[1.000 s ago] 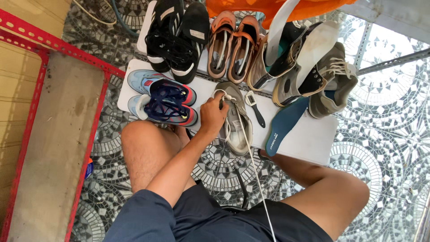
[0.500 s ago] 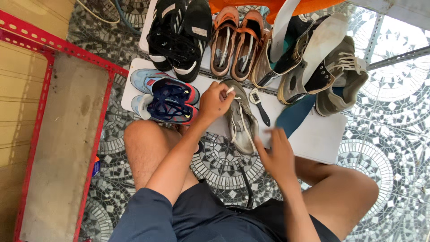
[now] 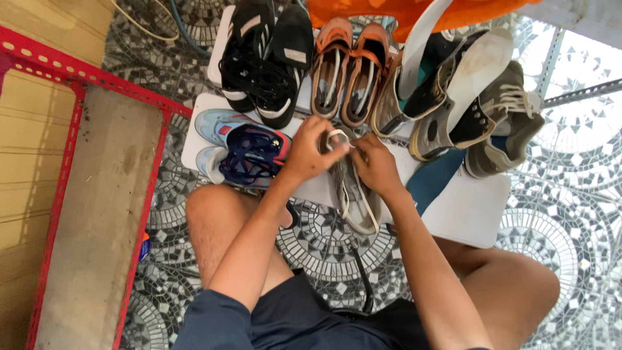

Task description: The person sits on the floor and laces a grey sneaker by threading white shoelaces through the eyelets. They pull the laces tight and tie a knot, then use a blue shoe horn to adjust the tongue and heel area of the shoe.

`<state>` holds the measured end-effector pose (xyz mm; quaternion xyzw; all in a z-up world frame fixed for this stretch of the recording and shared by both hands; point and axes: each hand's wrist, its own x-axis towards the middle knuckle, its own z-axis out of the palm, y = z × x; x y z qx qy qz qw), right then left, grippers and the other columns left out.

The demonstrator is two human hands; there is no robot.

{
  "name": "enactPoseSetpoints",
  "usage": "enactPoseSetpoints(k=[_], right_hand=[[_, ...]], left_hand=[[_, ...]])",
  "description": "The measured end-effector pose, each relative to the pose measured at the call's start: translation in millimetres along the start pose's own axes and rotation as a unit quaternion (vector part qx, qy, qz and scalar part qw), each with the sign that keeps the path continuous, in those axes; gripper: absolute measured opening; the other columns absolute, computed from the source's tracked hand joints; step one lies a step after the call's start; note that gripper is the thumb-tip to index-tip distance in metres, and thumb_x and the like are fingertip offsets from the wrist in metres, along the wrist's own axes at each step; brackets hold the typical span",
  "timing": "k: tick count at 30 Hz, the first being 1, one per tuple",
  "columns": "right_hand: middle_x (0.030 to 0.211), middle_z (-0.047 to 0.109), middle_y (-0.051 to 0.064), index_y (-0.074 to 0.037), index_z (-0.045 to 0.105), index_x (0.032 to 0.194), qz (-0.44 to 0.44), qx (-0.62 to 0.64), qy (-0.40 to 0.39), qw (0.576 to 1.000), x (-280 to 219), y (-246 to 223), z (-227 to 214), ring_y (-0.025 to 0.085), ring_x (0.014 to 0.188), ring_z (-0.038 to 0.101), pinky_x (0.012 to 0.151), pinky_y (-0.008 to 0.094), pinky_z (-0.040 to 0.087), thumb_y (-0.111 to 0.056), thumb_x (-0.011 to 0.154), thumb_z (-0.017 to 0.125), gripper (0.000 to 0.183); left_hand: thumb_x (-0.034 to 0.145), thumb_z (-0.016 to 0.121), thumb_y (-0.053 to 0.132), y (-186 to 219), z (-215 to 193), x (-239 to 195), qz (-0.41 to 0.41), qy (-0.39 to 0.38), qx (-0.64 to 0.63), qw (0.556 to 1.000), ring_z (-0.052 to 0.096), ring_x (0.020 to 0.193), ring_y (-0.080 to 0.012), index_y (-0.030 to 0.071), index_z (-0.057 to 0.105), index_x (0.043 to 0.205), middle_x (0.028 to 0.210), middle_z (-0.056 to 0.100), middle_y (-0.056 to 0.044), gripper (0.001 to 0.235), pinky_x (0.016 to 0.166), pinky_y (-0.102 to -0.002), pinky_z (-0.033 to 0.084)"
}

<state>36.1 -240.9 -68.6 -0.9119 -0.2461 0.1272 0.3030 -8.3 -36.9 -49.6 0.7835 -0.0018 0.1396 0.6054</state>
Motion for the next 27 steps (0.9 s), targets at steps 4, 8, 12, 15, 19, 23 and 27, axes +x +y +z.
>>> enactPoseSetpoints(k=[4, 8, 12, 15, 19, 23, 27], right_hand=[[0.095, 0.069, 0.009, -0.014, 0.076, 0.106, -0.049, 0.074, 0.065, 0.994, 1, 4, -9, 0.037, 0.089, 0.072, 0.075, 0.049, 0.057, -0.023, 0.099, 0.07, 0.013], [0.099, 0.072, 0.009, -0.014, 0.076, 0.106, -0.041, 0.088, 0.101, 0.99, -3, -20, -28, 0.039, 0.091, 0.071, 0.076, 0.049, 0.056, -0.033, 0.1, 0.072, 0.021], [0.093, 0.062, 0.017, -0.006, 0.06, 0.099, 0.045, -0.022, 0.102, 0.994, -37, -34, -37, 0.046, 0.092, 0.068, 0.076, 0.059, 0.053, -0.036, 0.092, 0.079, 0.037], [0.078, 0.068, 0.011, -0.012, 0.066, 0.088, 0.157, -0.082, -0.006, 0.984, -66, -49, -30, 0.042, 0.087, 0.071, 0.077, 0.057, 0.053, -0.043, 0.1, 0.058, 0.034], [0.086, 0.067, 0.003, -0.019, 0.073, 0.093, 0.114, -0.11, -0.018, 0.987, -91, -41, 8, 0.035, 0.088, 0.071, 0.076, 0.049, 0.054, -0.04, 0.089, 0.071, 0.022], [0.096, 0.064, 0.005, -0.017, 0.075, 0.096, 0.095, -0.147, 0.006, 0.985, -100, -37, 24, 0.033, 0.098, 0.066, 0.084, 0.046, 0.045, -0.037, 0.09, 0.068, 0.023], [0.101, 0.059, 0.002, -0.018, 0.074, 0.091, 0.082, -0.174, 0.027, 0.981, -108, -43, 23, 0.03, 0.1, 0.059, 0.085, 0.045, 0.042, -0.033, 0.087, 0.07, 0.016]], left_hand=[[0.08, 0.08, 0.034, 10, -5, -6, -0.081, -0.147, 0.158, 0.973, 0.064, 0.104, -0.0381, 0.011, 0.063, 0.101, 0.097, 0.061, -0.014, 0.036, 0.093, -0.048, 0.05], [0.086, 0.074, 0.023, -15, 2, -9, -0.107, -0.175, 0.177, 0.963, 0.065, 0.107, -0.0419, 0.013, 0.067, 0.103, 0.101, 0.066, -0.016, 0.021, 0.094, -0.051, 0.052], [0.085, 0.075, 0.027, -18, 6, -10, -0.108, -0.165, 0.21, 0.958, 0.068, 0.107, -0.0401, 0.018, 0.07, 0.099, 0.101, 0.069, -0.014, 0.017, 0.094, -0.05, 0.054], [0.085, 0.073, 0.031, -17, 6, -8, -0.128, -0.163, 0.235, 0.95, 0.068, 0.106, -0.0396, 0.019, 0.071, 0.101, 0.098, 0.07, -0.014, 0.02, 0.093, -0.05, 0.055], [0.09, 0.069, 0.025, -7, 8, -9, -0.115, -0.134, 0.221, 0.959, 0.07, 0.096, -0.0393, 0.013, 0.072, 0.099, 0.087, 0.068, -0.015, 0.016, 0.086, -0.051, 0.058], [0.09, 0.071, 0.026, -5, 9, -7, -0.106, -0.139, 0.231, 0.957, 0.07, 0.093, -0.0369, 0.013, 0.075, 0.102, 0.086, 0.067, -0.014, 0.018, 0.082, -0.051, 0.06], [0.081, 0.079, 0.033, -15, 13, -11, -0.108, -0.146, 0.243, 0.953, 0.069, 0.101, -0.037, 0.015, 0.072, 0.107, 0.095, 0.067, -0.014, 0.032, 0.086, -0.052, 0.059]])
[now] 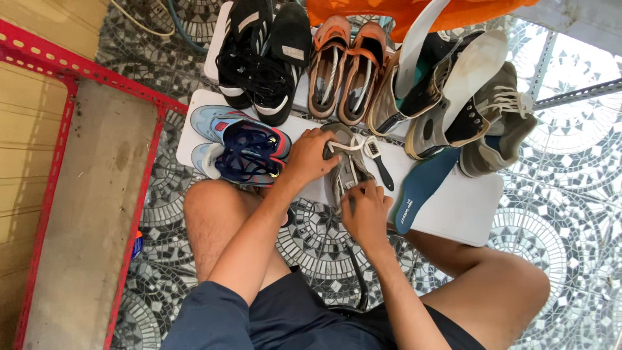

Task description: The person sits on the floor and laces a grey sneaker by threading white shoelaces through the eyelets. They pull the laces tight and tie a knot, then use a blue shoe horn to adjust the tongue and heel area of the shoe.

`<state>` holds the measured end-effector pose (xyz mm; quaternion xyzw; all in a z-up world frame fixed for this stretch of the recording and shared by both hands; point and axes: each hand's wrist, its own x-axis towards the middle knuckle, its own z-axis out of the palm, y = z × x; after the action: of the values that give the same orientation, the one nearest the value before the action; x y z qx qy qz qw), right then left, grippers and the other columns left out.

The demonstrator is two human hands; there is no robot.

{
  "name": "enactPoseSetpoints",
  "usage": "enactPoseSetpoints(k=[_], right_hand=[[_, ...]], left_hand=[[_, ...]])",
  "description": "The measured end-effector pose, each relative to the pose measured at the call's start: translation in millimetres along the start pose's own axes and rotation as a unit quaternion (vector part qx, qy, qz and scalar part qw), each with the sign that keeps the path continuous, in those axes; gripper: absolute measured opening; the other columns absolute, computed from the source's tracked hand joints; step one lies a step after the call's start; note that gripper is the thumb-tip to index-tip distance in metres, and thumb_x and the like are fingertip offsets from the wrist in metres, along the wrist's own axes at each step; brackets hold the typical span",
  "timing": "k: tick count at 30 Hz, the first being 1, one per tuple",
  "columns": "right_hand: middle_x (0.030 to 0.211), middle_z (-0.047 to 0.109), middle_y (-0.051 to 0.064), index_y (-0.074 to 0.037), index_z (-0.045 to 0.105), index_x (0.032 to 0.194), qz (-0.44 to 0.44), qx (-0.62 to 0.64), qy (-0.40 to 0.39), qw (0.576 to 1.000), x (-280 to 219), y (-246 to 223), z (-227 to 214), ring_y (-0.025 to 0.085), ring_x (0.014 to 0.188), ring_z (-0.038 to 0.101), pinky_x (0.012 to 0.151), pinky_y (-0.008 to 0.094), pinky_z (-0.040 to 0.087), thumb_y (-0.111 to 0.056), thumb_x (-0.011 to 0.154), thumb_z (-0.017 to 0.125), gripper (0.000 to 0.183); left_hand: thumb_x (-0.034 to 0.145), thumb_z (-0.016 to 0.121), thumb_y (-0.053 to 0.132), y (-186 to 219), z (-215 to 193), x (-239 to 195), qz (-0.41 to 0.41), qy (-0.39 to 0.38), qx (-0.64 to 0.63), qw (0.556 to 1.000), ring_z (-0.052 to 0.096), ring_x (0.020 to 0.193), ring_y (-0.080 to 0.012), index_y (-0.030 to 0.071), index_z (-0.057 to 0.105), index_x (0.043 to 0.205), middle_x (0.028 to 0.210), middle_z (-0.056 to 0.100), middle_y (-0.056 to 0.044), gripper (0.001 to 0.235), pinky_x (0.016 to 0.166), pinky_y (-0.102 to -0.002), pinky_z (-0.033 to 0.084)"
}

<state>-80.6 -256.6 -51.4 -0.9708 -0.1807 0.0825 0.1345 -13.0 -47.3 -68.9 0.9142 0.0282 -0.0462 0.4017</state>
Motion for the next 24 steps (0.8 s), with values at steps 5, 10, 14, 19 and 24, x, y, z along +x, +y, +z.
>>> enactPoseSetpoints(k=[5, 10, 14, 19, 24], right_hand=[[0.114, 0.05, 0.006, -0.007, 0.063, 0.078, -0.019, 0.093, 0.029, 0.995, -7, 1, 1, 0.033, 0.107, 0.056, 0.092, 0.043, 0.04, -0.022, 0.081, 0.073, 0.018], [0.122, 0.061, 0.007, -0.008, 0.061, 0.066, -0.015, 0.193, -0.022, 0.981, -15, 10, -27, 0.036, 0.108, 0.066, 0.097, 0.045, 0.045, -0.027, 0.078, 0.072, 0.025], [0.131, 0.061, 0.009, -0.012, 0.061, 0.062, -0.009, 0.157, -0.084, 0.984, -37, 4, -75, 0.037, 0.117, 0.066, 0.105, 0.047, 0.041, -0.033, 0.08, 0.067, 0.028], [0.149, 0.053, 0.011, -0.009, 0.066, 0.071, -0.001, 0.122, -0.096, 0.988, -77, 2, -81, 0.041, 0.136, 0.043, 0.115, 0.061, 0.029, -0.03, 0.084, 0.057, 0.026], [0.148, 0.053, 0.021, -0.007, 0.068, 0.08, -0.064, 0.031, 0.003, 0.997, -105, 7, -63, 0.039, 0.127, 0.055, 0.113, 0.059, 0.031, -0.027, 0.094, 0.059, 0.026]], left_hand=[[0.083, 0.077, 0.041, 0, 5, -4, -0.022, -0.024, 0.049, 0.998, 0.057, 0.115, -0.0317, 0.012, 0.069, 0.128, 0.116, 0.059, -0.008, 0.054, 0.091, -0.056, 0.059], [0.085, 0.075, 0.044, -6, 14, -2, -0.032, -0.039, 0.057, 0.997, 0.056, 0.119, -0.0326, 0.008, 0.068, 0.13, 0.121, 0.056, -0.008, 0.058, 0.093, -0.057, 0.059], [0.088, 0.076, 0.042, -5, 13, -1, -0.045, -0.045, 0.055, 0.996, 0.056, 0.119, -0.0337, 0.006, 0.066, 0.135, 0.123, 0.055, -0.008, 0.059, 0.096, -0.058, 0.059], [0.088, 0.075, 0.044, -6, 18, 1, -0.064, -0.053, 0.072, 0.994, 0.053, 0.117, -0.0358, 0.008, 0.065, 0.132, 0.128, 0.053, -0.007, 0.058, 0.084, -0.058, 0.053], [0.087, 0.076, 0.045, -11, 22, 4, -0.068, -0.059, 0.072, 0.993, 0.054, 0.118, -0.0368, 0.009, 0.063, 0.136, 0.131, 0.053, -0.009, 0.062, 0.088, -0.056, 0.052]])
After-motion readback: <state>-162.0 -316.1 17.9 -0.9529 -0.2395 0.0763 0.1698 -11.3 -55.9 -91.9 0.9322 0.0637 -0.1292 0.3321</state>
